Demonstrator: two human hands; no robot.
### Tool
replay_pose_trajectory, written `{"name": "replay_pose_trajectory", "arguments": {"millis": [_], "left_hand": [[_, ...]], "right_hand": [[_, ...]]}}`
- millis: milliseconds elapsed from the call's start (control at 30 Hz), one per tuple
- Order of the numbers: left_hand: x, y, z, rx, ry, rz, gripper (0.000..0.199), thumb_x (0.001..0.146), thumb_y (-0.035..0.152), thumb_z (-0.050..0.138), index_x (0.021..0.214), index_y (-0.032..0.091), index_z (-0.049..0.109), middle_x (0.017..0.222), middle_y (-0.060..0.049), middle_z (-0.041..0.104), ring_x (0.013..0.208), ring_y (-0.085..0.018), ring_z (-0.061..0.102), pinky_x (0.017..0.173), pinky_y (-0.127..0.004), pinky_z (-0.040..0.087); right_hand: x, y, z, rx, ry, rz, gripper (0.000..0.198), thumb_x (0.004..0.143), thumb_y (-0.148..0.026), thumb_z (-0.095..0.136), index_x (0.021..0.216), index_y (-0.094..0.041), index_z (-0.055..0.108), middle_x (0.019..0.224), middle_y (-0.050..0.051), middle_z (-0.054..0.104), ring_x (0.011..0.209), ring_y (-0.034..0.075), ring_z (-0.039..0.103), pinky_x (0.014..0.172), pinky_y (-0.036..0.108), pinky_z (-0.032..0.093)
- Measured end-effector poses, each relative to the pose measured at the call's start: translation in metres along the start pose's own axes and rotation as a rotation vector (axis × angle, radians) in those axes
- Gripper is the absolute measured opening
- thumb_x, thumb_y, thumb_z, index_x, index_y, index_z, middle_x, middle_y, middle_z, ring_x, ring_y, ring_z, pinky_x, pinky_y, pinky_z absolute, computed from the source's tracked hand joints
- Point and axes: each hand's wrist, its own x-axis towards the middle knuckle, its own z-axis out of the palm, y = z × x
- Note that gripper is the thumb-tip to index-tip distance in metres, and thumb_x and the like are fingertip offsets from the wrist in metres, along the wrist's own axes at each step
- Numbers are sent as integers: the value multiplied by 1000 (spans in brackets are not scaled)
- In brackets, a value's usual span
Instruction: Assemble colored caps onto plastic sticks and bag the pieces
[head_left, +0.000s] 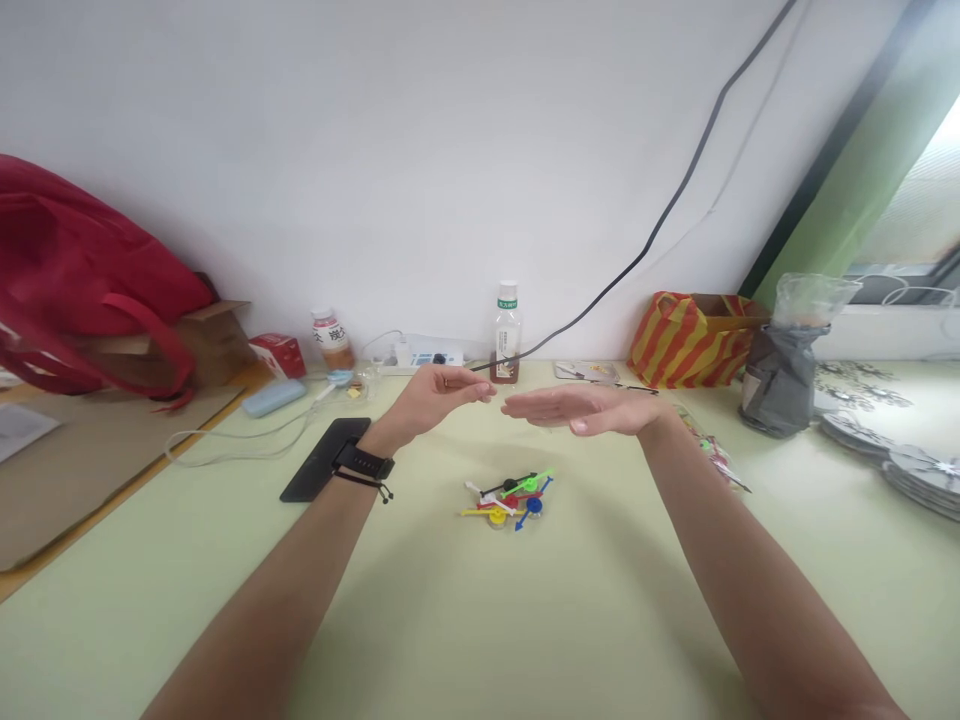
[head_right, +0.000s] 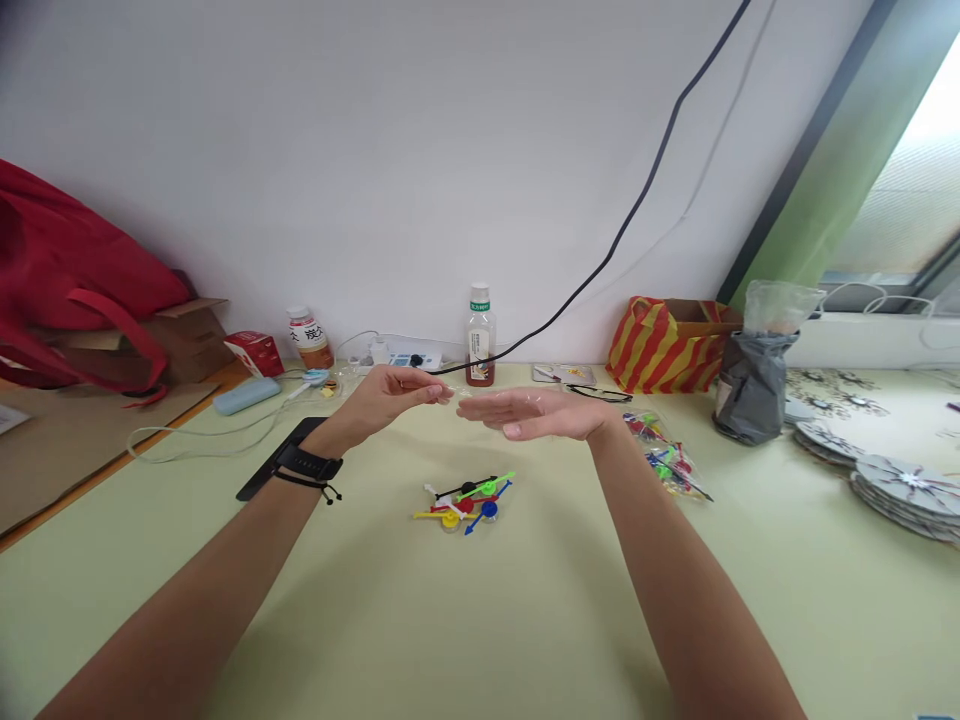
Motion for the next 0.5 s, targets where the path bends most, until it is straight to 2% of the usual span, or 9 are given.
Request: {"name": "replay_pose_trajectory", "arguments": {"millis": [133,300,367,500], "left_hand": [[-1,4,-4,-20,19,16,35,86,49,77,103,18,81,103,-11,81,101,-27,75,97,-41,57],[0,3,-8,7,23,1,40,86,52,76,104,17,80,104,-12,80,101,-29,75,99,-44,57],[0,4,-7,27,46,18,45,89,55,72,115,19,76,114,-13,78,106,-29,73,99,-44,57],[-2,10,2,207,204,155,54,94,55,64,138,24,61,140,-11,66,129,-29,61,107,-43,51]], "right_hand": [[6,4,2,119,0,-58,76,96,-69,53,160,-31,37,169,8,30,155,32,28,125,53,23],[9,7,5,219,-54,-30,96,88,-85,43,162,-25,32,165,13,37,151,35,36,124,53,24],[10,7,6,238,-16,5,95,88,-85,43,161,-25,34,164,12,40,151,34,37,124,52,25],[15,11,5,338,171,70,80,95,-80,34,155,-28,45,163,8,42,150,31,38,124,51,25]]}}
